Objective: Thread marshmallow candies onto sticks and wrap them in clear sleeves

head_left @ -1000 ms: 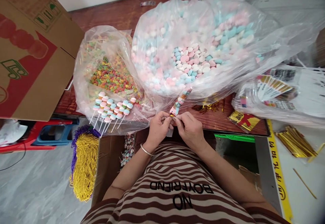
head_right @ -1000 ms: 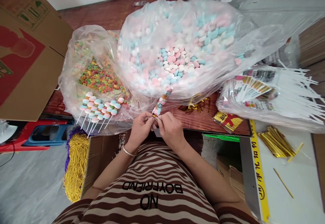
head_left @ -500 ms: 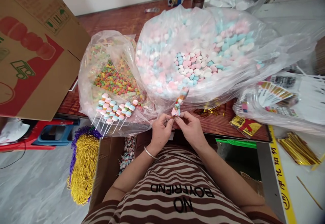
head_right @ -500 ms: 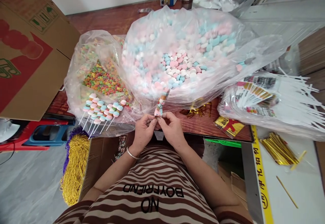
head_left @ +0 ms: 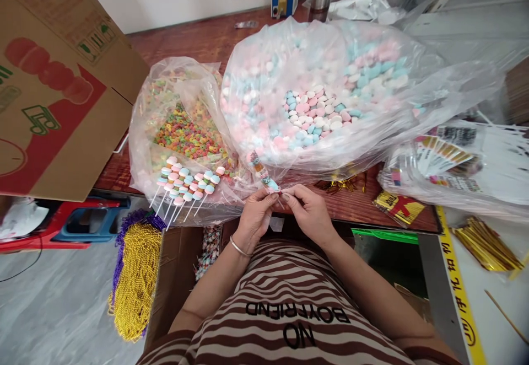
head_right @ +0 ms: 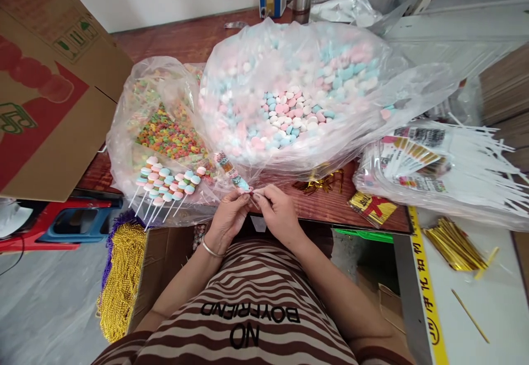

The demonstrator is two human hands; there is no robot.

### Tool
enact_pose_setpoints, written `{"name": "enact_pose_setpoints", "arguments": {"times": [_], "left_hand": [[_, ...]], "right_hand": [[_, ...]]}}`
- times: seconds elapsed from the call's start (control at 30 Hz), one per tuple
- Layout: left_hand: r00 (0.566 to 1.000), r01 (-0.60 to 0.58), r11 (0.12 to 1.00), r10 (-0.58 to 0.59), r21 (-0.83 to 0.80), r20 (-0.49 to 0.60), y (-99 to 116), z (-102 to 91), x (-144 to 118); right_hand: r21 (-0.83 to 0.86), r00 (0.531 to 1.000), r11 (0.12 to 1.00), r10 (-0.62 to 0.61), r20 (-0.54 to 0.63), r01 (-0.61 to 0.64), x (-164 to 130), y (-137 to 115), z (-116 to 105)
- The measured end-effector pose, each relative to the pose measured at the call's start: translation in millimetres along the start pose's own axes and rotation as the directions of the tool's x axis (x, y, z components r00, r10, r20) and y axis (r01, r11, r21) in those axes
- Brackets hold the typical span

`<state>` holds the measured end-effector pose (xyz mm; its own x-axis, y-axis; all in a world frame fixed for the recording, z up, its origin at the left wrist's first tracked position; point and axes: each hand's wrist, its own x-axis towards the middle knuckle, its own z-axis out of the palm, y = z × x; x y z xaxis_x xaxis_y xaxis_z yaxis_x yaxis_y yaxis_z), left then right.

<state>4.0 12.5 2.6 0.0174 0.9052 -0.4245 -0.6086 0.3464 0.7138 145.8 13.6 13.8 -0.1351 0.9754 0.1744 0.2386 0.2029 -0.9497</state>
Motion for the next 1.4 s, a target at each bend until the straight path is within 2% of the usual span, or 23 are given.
{"name": "enact_pose_setpoints", "arguments": {"times": [0.13,0.33,0.5,0.73,0.83,0.97,1.07,1.17,1.3,1.4], "left_hand": [[0.999,0.044,0.999,-0.043,-0.014,0.021,3.4,-0.9,-0.2],[0.999,0.05,0.995,-0.05,-0.084,0.001,4.2,-3.0,2.7],[1.0,0.018,0.995,-0.017,-0.094,0.016,3.1,-2.3,1.7],[1.0,-0.017,0.997,0.017,-0.079,0.003,5.1,-5.7,1.3],[0.999,-0.049,0.997,0.048,-0.059,-0.02,5.0,-7.9,2.2],[0.998,-0.054,0.998,0.054,-0.035,-0.017,-0.1,-5.6,0.3],[0.997,-0.077,0.997,0.077,-0.025,-0.015,-4.7,-0.9,-2.9],[0.996,-0.089,0.996,0.089,0.004,0.009,-5.3,2.4,-6.6],[0.992,-0.082,0.996,0.08,0.022,0.092,1.3,1.2,-8.4],[0.993,-0.114,0.993,0.113,0.031,0.042,6.5,-1.0,-7.4]], "right_hand": [[0.186,0.994,0.977,0.101,0.046,-0.108,0.3,2.0,3.3],[0.03,0.997,0.999,0.029,-0.072,-0.027,-6.5,3.7,12.1],[0.11,0.99,0.985,0.125,0.058,-0.131,-8.9,7.4,13.0],[0.136,0.979,0.978,0.141,0.145,-0.161,-6.0,5.5,10.1],[0.123,0.984,0.981,0.136,0.116,-0.15,-8.7,2.5,12.6],[0.05,0.998,0.997,0.059,0.025,-0.06,-13.6,-2.3,19.6],[0.043,0.998,0.997,0.057,-0.016,-0.056,-15.9,-3.0,25.0],[0.106,0.996,0.991,0.087,-0.019,-0.084,-15.5,0.3,26.6],[0.279,0.989,0.949,0.131,0.067,-0.145,-12.9,4.9,24.3],[0.352,0.98,0.918,0.146,0.132,-0.184,-12.7,3.1,24.7]]}}
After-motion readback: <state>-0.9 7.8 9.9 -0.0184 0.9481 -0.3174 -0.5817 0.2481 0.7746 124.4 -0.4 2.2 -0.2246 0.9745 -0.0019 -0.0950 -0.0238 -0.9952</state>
